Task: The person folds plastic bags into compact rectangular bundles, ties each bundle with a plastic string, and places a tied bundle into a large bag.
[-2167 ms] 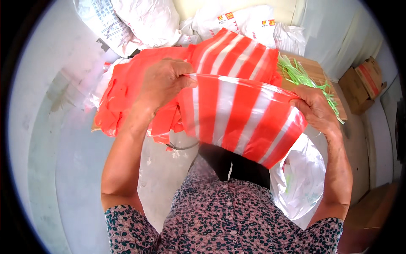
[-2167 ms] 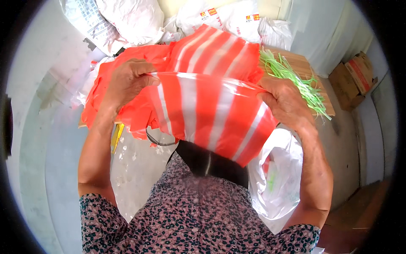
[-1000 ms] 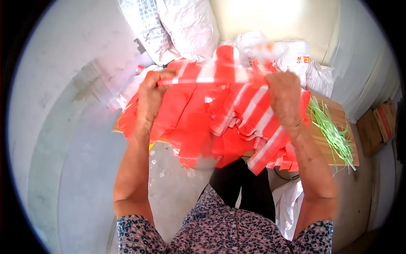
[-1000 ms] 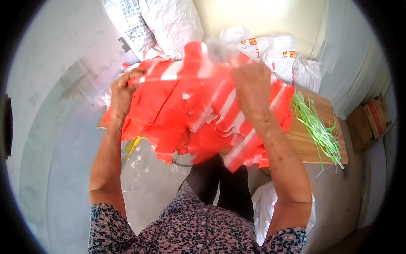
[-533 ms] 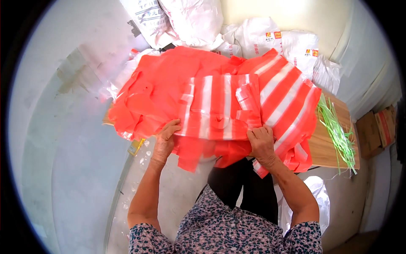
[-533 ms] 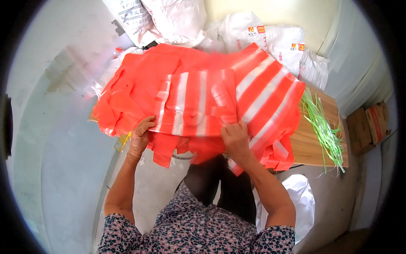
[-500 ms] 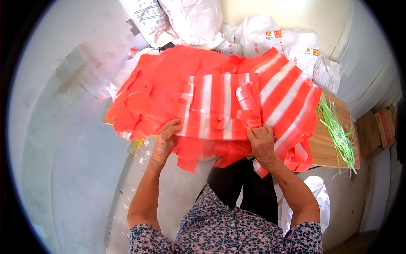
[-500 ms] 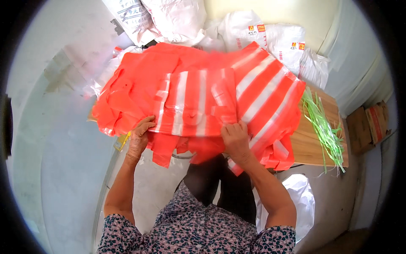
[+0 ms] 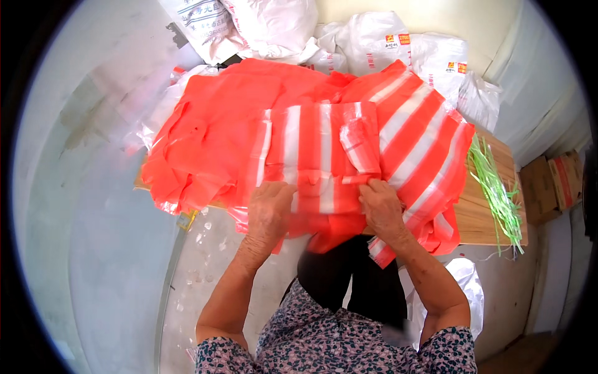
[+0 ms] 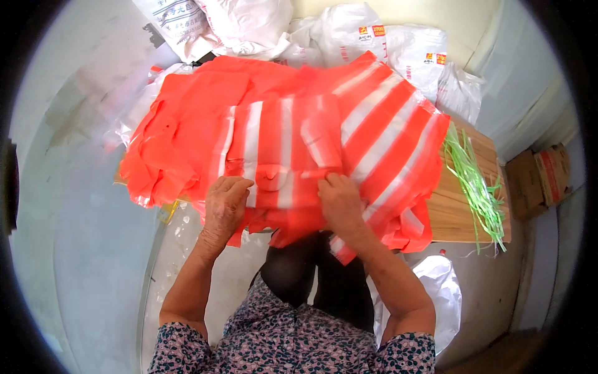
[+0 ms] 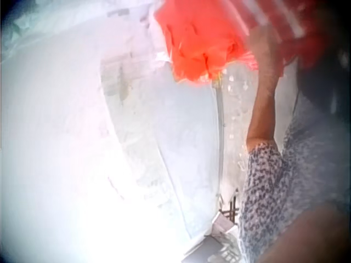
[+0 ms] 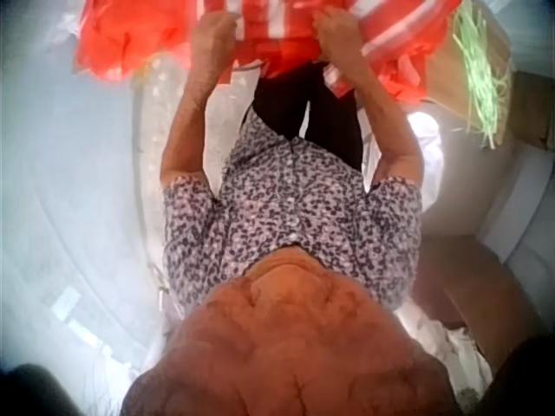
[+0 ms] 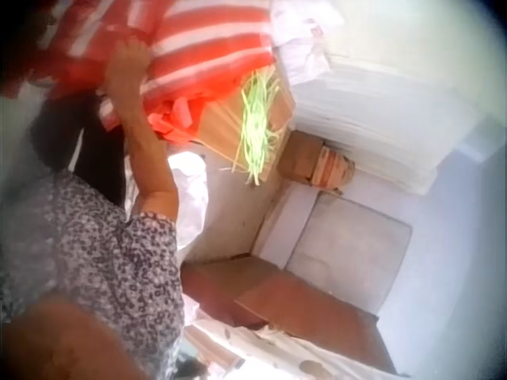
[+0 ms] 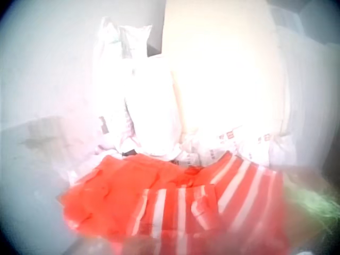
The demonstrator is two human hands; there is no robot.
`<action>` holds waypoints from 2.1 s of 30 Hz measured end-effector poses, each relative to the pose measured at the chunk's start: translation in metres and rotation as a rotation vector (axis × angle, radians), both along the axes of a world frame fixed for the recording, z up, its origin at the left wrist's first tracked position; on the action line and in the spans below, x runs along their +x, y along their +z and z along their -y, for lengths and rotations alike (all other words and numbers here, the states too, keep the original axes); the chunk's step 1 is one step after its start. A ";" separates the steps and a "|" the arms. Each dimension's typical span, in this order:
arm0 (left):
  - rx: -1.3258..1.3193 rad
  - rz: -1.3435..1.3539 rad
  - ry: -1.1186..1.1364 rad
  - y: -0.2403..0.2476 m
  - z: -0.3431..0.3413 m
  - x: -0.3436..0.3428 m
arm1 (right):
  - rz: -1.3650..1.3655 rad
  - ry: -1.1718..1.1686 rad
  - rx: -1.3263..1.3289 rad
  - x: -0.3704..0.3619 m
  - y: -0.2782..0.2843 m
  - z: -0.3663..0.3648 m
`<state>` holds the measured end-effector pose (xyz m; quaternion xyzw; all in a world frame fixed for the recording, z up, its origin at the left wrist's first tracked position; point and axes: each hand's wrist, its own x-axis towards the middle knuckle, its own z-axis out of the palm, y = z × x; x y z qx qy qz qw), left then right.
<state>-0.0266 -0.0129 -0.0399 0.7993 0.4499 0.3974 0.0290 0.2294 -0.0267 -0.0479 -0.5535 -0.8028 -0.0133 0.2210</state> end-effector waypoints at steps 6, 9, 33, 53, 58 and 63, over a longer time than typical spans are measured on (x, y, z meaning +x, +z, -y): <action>-0.018 0.070 -0.056 -0.004 0.000 0.014 | -0.391 -0.108 0.188 0.000 0.009 -0.020; -0.060 0.162 -0.125 -0.013 0.008 0.028 | -0.290 -0.138 0.243 0.006 0.011 -0.034; -0.226 0.344 -0.261 -0.033 -0.003 0.107 | -0.181 0.054 0.043 0.012 0.010 0.007; -0.413 0.447 -0.169 -0.029 -0.023 0.120 | -1.117 -0.149 -0.602 0.008 0.021 -0.039; -0.760 0.785 -0.027 -0.018 -0.035 0.129 | -1.224 -0.141 -0.701 0.013 0.026 -0.048; -0.875 1.102 -0.057 -0.007 -0.051 0.137 | -1.209 -0.179 -0.629 0.013 0.015 -0.051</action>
